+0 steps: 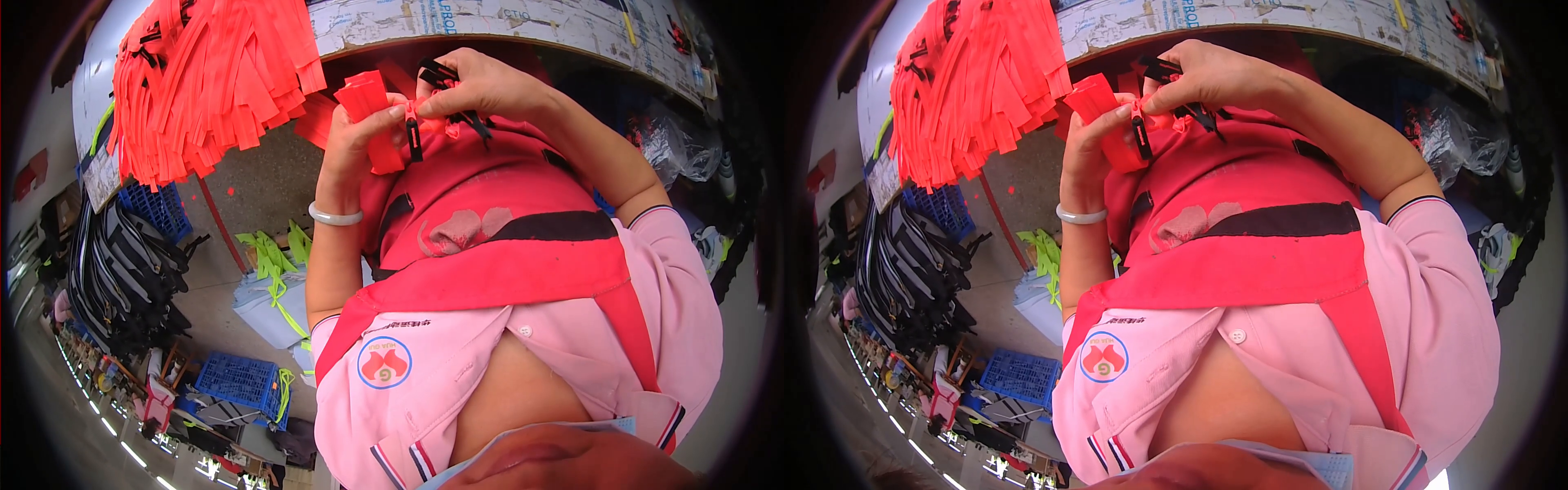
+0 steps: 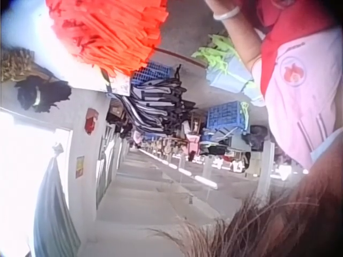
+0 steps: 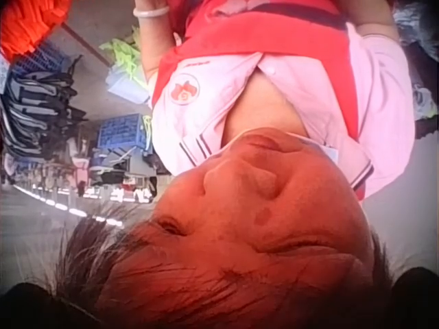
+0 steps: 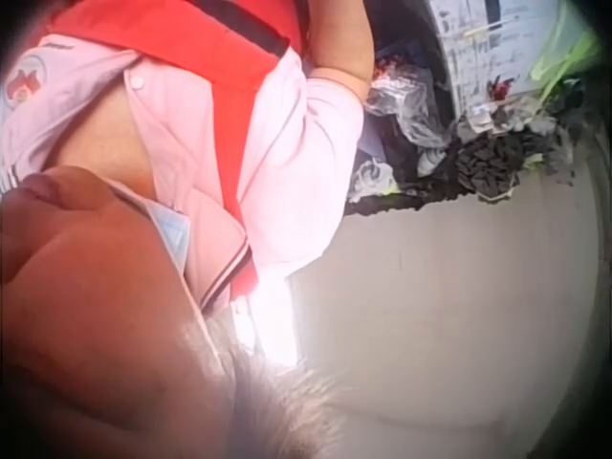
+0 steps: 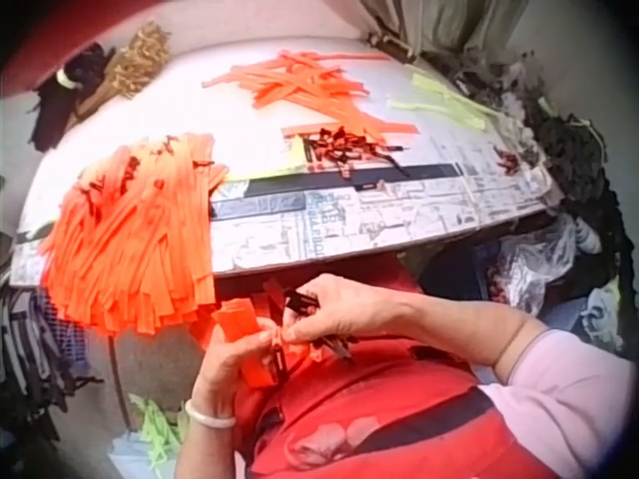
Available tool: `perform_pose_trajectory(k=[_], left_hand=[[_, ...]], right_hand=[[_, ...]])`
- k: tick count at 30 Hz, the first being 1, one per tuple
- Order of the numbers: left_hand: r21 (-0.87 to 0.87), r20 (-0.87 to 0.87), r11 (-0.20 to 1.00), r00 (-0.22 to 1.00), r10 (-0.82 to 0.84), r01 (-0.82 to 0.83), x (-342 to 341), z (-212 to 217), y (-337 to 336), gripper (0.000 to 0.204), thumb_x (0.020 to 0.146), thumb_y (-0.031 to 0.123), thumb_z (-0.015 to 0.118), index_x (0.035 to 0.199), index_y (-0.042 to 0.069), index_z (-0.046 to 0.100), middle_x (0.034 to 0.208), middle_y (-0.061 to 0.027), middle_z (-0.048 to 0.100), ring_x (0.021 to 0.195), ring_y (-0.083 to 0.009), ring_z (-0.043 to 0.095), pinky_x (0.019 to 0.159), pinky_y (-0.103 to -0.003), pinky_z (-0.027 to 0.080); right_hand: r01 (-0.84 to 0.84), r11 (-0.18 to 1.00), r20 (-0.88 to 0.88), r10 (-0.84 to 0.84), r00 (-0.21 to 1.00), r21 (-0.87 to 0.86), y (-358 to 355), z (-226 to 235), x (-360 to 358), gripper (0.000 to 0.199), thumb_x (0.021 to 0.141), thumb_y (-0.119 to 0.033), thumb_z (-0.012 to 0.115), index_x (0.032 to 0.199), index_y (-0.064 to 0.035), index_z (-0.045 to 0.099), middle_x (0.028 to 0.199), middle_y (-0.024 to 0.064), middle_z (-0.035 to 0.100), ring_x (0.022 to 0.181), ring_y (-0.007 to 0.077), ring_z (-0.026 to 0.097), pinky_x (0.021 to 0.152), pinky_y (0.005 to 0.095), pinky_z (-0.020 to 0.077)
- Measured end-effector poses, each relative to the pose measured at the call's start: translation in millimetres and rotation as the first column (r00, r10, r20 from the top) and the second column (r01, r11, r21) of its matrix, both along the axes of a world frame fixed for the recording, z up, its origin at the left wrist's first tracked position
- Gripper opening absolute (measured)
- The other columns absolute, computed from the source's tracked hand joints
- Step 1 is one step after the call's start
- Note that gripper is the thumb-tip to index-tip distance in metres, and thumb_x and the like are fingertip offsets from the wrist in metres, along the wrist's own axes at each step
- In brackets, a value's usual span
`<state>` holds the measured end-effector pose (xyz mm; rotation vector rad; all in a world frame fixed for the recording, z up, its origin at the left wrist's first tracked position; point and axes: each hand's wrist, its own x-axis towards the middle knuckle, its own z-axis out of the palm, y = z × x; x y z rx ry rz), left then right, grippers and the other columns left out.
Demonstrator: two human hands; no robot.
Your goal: Assemble plastic buckles onto red fabric straps.
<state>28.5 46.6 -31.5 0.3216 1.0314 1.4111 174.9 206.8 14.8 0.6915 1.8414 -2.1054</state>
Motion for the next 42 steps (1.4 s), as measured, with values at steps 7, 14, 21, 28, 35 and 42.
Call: perform_pose_trajectory(k=[7, 14, 21, 28, 35, 42], left_hand=[[0.017, -0.044, 0.99, 0.989, 0.143, -0.142, 3, 2, 3, 0.017, 0.085, 0.009, 0.069, 0.097, -0.002, 0.066, 0.075, -0.0043, 0.065, 0.059, -0.011, 0.058, 0.055, -0.024, 0.047], [0.136, -0.343, 0.981, 0.922, 0.178, -0.139, 15, 3, -3, 0.01, 0.084, 0.002, 0.068, 0.094, 0.0, 0.068, 0.075, -0.0014, 0.064, 0.063, -0.0073, 0.057, 0.056, -0.021, 0.045], [0.282, -0.559, 0.944, 0.771, 0.305, -0.169, 20, 2, -2, 0.012, 0.085, -0.002, 0.064, 0.096, -0.001, 0.066, 0.082, 0.0003, 0.062, 0.068, -0.0055, 0.055, 0.059, -0.019, 0.044], [0.161, -0.36, 0.981, 0.919, 0.163, -0.111, 18, -1, -4, 0.015, 0.083, -0.007, 0.06, 0.096, -0.001, 0.066, 0.084, -0.0004, 0.061, 0.068, -0.005, 0.054, 0.059, -0.02, 0.043], [0.25, -0.42, 0.959, 0.877, 0.233, -0.135, 20, -5, -1, 0.012, 0.084, -0.007, 0.059, 0.093, -0.001, 0.066, 0.081, 0.0003, 0.059, 0.067, -0.005, 0.052, 0.057, -0.02, 0.041], [0.167, -0.341, 0.975, 0.92, 0.194, -0.143, 24, -9, -2, 0.012, 0.085, -0.006, 0.059, 0.093, -0.002, 0.066, 0.08, 0.0006, 0.059, 0.067, -0.0046, 0.051, 0.057, -0.02, 0.039]], right_hand=[[0.258, 0.965, -0.152, -0.249, 0.957, 0.043, -17, -13, 0, 0.017, 0.086, -0.017, 0.069, 0.086, -0.002, 0.063, 0.074, 0.0005, 0.062, 0.068, 0.0041, 0.056, 0.061, 0.0193, 0.0446], [0.377, 0.891, -0.407, -0.257, 0.877, 0.251, -27, -14, 2, 0.011, 0.089, -0.011, 0.066, 0.094, -0.0016, 0.065, 0.082, -0.0015, 0.061, 0.076, 0.0041, 0.055, 0.068, 0.0192, 0.0457], [0.301, 0.882, -0.556, -0.055, 0.829, 0.362, -25, -9, -2, 0.014, 0.083, -0.003, 0.069, 0.095, 0.0005, 0.064, 0.087, 0.0056, 0.06, 0.075, 0.0102, 0.057, 0.068, 0.0223, 0.0473], [0.343, 0.8, -0.613, 0.039, 0.789, 0.492, -27, -16, -2, 0.016, 0.083, -0.007, 0.07, 0.096, 0.0004, 0.063, 0.084, 0.0073, 0.059, 0.072, 0.0145, 0.059, 0.064, 0.026, 0.0476], [0.34, 0.803, -0.604, 0.031, 0.796, 0.489, -31, -11, -2, 0.015, 0.085, -0.006, 0.068, 0.097, 0.0004, 0.062, 0.083, 0.0074, 0.058, 0.071, 0.0141, 0.058, 0.064, 0.0267, 0.0476], [0.351, 0.811, -0.587, -0.012, 0.81, 0.468, -32, -9, -1, 0.015, 0.086, -0.009, 0.068, 0.096, -0.0003, 0.062, 0.084, 0.0076, 0.058, 0.071, 0.0141, 0.058, 0.065, 0.0267, 0.0472]])
